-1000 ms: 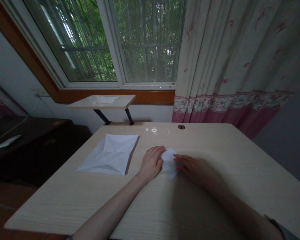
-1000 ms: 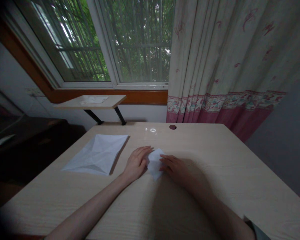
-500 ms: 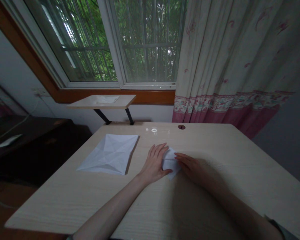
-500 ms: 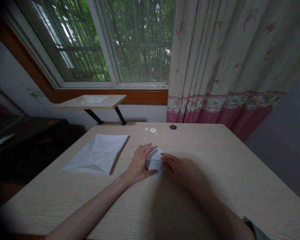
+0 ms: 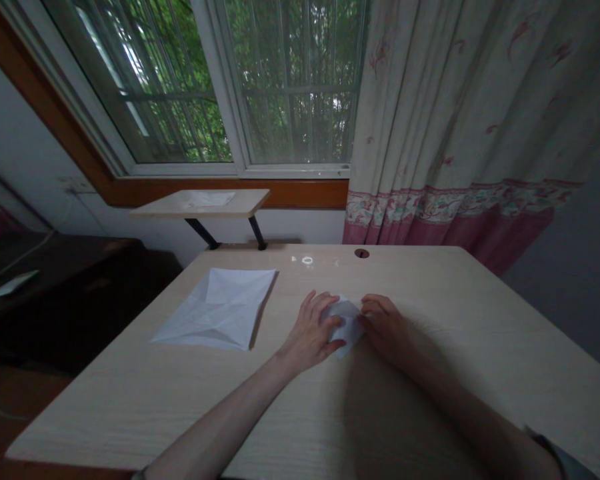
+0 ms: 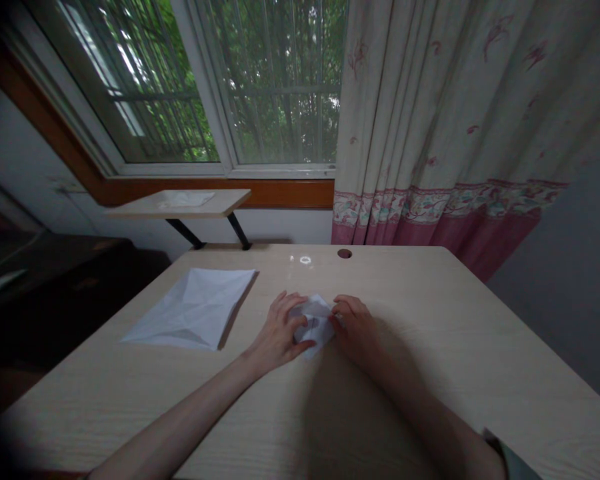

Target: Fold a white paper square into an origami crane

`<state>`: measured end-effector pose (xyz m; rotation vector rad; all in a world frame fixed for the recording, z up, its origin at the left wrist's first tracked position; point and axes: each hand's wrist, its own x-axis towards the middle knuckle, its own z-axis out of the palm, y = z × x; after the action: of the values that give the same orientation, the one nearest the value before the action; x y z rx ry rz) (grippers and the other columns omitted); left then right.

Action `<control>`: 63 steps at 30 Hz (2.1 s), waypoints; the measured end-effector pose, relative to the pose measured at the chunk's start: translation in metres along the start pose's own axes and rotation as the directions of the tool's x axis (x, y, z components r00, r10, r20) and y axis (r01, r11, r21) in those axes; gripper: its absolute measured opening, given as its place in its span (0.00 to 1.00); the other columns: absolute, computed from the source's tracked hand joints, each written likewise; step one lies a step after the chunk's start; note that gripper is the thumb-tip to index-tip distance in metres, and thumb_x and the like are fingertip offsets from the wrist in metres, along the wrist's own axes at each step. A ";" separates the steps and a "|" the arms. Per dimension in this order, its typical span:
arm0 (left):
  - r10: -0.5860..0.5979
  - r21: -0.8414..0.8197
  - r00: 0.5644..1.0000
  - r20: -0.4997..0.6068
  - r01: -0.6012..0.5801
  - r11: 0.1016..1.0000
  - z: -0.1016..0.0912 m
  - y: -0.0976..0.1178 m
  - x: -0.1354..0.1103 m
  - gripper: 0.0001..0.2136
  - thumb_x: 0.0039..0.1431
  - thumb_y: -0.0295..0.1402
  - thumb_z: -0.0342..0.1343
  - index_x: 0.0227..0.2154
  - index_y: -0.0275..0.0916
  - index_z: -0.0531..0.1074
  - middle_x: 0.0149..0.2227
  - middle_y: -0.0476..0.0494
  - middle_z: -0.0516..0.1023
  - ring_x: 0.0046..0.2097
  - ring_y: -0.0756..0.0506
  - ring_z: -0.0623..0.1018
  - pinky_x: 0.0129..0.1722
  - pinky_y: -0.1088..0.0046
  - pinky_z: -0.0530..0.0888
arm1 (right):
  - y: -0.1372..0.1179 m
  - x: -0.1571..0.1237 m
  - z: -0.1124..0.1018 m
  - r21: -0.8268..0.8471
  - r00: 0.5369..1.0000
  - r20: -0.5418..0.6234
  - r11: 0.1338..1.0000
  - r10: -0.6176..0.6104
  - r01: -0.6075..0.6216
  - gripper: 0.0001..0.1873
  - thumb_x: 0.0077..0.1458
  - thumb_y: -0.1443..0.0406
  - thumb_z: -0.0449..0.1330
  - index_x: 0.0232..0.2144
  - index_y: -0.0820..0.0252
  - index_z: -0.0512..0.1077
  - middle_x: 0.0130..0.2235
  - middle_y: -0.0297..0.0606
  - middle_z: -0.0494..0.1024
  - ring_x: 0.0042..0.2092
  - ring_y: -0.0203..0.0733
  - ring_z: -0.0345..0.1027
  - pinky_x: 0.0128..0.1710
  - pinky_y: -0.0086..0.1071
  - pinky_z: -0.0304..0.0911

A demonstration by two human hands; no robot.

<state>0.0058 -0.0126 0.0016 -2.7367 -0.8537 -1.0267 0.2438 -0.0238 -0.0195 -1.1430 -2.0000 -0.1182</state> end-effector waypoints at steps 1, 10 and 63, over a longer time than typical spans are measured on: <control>-0.012 0.014 1.000 0.021 0.011 1.000 -0.001 0.001 0.001 0.18 0.54 0.41 0.65 0.45 0.42 0.68 0.60 0.37 0.63 0.63 0.35 0.62 0.65 0.44 0.56 | 0.000 0.000 0.000 -0.001 1.000 -0.013 1.000 -0.005 0.005 0.08 0.63 0.68 0.53 0.41 0.56 0.70 0.45 0.46 0.75 0.50 0.49 0.69 0.49 0.48 0.71; -0.134 0.041 0.988 0.077 0.131 0.991 -0.004 0.003 0.006 0.32 0.46 0.43 0.71 0.53 0.43 0.67 0.53 0.38 0.69 0.56 0.35 0.68 0.62 0.43 0.59 | -0.007 -0.001 -0.004 -0.046 0.983 -0.160 0.995 -0.091 0.084 0.06 0.63 0.67 0.55 0.42 0.54 0.70 0.44 0.42 0.75 0.47 0.46 0.70 0.48 0.45 0.70; -0.319 -0.070 0.939 0.129 0.329 0.942 0.008 -0.006 0.003 0.47 0.38 0.42 0.75 0.62 0.45 0.59 0.66 0.32 0.52 0.65 0.29 0.56 0.61 0.42 0.59 | -0.003 0.006 -0.003 0.087 0.994 -0.009 0.990 0.113 -0.112 0.05 0.61 0.65 0.56 0.39 0.54 0.71 0.49 0.45 0.72 0.53 0.51 0.66 0.51 0.50 0.67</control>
<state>0.0093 -0.0040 -0.0036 -2.8142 -1.3473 -0.9829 0.2419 -0.0231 -0.0124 -1.1934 -1.9049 0.0181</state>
